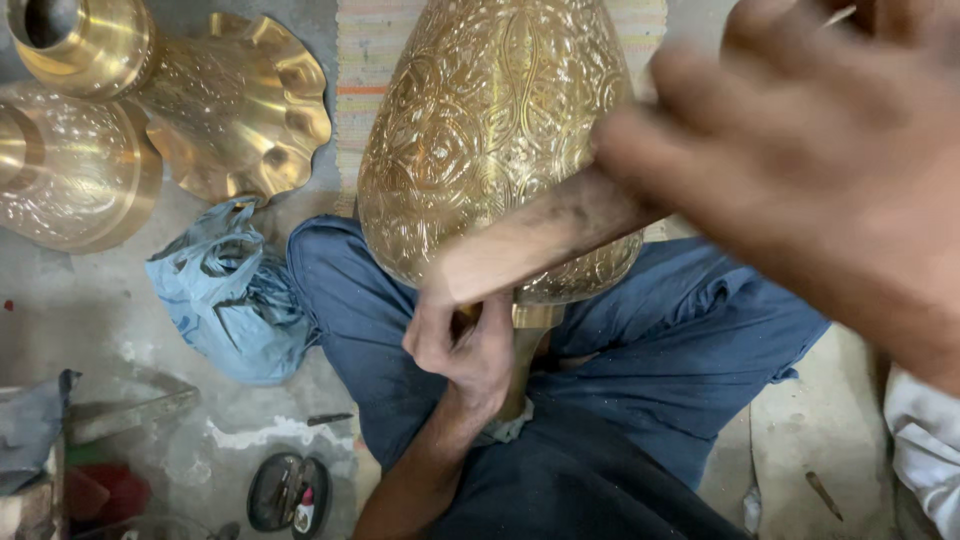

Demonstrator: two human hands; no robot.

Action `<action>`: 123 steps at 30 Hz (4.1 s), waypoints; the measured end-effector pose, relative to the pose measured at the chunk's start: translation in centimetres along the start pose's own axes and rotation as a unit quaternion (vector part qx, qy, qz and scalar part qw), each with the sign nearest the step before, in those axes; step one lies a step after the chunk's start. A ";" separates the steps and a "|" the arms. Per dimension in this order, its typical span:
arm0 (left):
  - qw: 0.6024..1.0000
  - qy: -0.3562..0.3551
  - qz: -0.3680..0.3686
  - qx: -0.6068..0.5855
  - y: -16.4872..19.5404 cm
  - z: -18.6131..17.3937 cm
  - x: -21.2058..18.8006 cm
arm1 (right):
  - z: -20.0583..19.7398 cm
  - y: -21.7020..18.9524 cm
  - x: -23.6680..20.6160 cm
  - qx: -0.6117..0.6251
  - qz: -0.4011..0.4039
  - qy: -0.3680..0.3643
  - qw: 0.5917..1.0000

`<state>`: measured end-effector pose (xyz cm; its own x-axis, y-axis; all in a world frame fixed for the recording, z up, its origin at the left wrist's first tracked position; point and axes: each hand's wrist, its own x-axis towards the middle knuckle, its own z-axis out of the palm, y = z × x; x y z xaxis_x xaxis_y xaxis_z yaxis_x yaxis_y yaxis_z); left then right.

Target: The person sits on the floor with a large engraved brass vessel resting on their lap. They hold a small punch against the embossed surface and strike it with a wooden mallet, repositioning the punch repeatedly to work the decorative pattern, and briefly rub the surface with a block before resuming hammering.

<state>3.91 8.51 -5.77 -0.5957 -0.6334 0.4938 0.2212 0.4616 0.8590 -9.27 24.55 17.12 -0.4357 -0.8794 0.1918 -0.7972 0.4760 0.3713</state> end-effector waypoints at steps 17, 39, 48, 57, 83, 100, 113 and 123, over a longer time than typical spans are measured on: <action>0.999 -0.040 -0.028 -0.005 0.5 -0.5 0.5 | 0.1 -0.9 -0.2 -0.145 -0.029 -0.018 0.989; 0.998 -0.066 0.005 -0.011 2.4 -0.6 2.0 | 0.5 -1.2 -0.3 -0.052 0.024 -0.017 0.998; 0.996 -0.085 0.010 -0.010 2.1 -0.8 2.2 | 0.4 -0.5 -0.7 0.093 0.072 -0.062 0.991; 0.996 -0.092 0.005 -0.003 1.7 -1.0 2.0 | 0.0 -0.8 -0.3 -0.013 0.042 -0.042 0.998; 0.993 -0.105 0.026 -0.038 0.7 -1.4 1.6 | -0.3 -1.0 -0.6 -0.011 0.026 -0.007 1.000; 0.996 -0.075 0.032 -0.028 1.2 -1.1 1.9 | -0.1 -1.7 -0.5 -0.095 0.031 -0.062 0.993; 0.990 -0.063 0.092 -0.087 -0.2 -0.7 1.1 | 1.6 -1.7 -2.1 -0.095 0.006 -0.048 0.994; 0.989 -0.106 0.091 -0.057 1.3 -1.4 1.8 | 0.7 -0.9 -1.0 -0.001 -0.005 -0.090 0.996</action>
<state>4.22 7.08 -3.62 -0.6839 -0.3971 0.6121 0.4170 0.4757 0.7745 -8.43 25.06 15.97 -0.4948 -0.8687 0.0227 -0.8013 0.4662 0.3749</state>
